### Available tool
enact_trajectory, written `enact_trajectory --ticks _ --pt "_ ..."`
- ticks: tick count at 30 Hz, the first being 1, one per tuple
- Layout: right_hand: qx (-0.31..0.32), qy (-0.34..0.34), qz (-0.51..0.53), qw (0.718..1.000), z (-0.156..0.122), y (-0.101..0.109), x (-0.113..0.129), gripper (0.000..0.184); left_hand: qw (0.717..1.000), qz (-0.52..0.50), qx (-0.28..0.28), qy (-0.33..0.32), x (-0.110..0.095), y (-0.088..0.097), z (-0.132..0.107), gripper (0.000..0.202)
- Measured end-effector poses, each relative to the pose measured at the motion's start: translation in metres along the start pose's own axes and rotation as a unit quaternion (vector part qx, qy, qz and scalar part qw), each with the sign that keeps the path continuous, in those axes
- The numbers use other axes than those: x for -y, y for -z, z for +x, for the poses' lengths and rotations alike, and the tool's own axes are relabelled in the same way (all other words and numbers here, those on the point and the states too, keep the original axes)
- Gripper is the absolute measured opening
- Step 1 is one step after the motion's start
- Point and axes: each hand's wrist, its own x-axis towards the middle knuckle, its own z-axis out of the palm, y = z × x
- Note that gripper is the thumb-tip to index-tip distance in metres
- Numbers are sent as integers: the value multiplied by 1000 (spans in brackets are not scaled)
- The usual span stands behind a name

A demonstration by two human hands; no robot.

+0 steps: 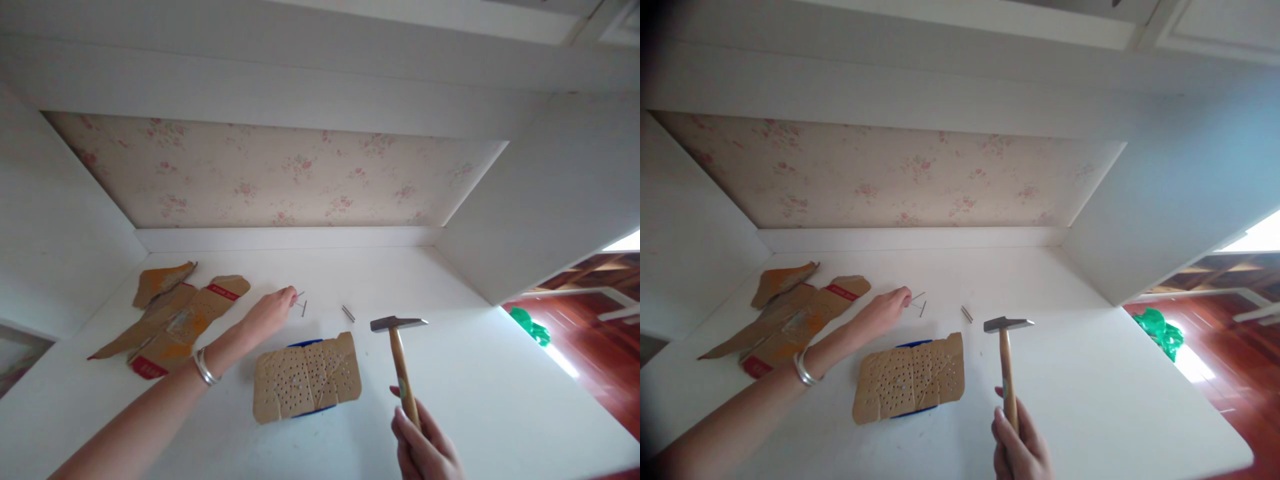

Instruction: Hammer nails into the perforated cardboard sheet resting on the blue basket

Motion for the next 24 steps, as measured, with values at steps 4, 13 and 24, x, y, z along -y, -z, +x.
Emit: enact_trajectory --ticks 4,13,24 --pt "-12 41 -28 999 20 -2 13 72 997 -42 -57 22 -15 18 -30 23" --pt "39 74 -81 993 64 -5 22 42 978 -189 -89 4 -64 32 -86 19" --pt "61 74 -89 991 76 -13 20 36 988 -105 -113 -11 -68 11 -103 16"
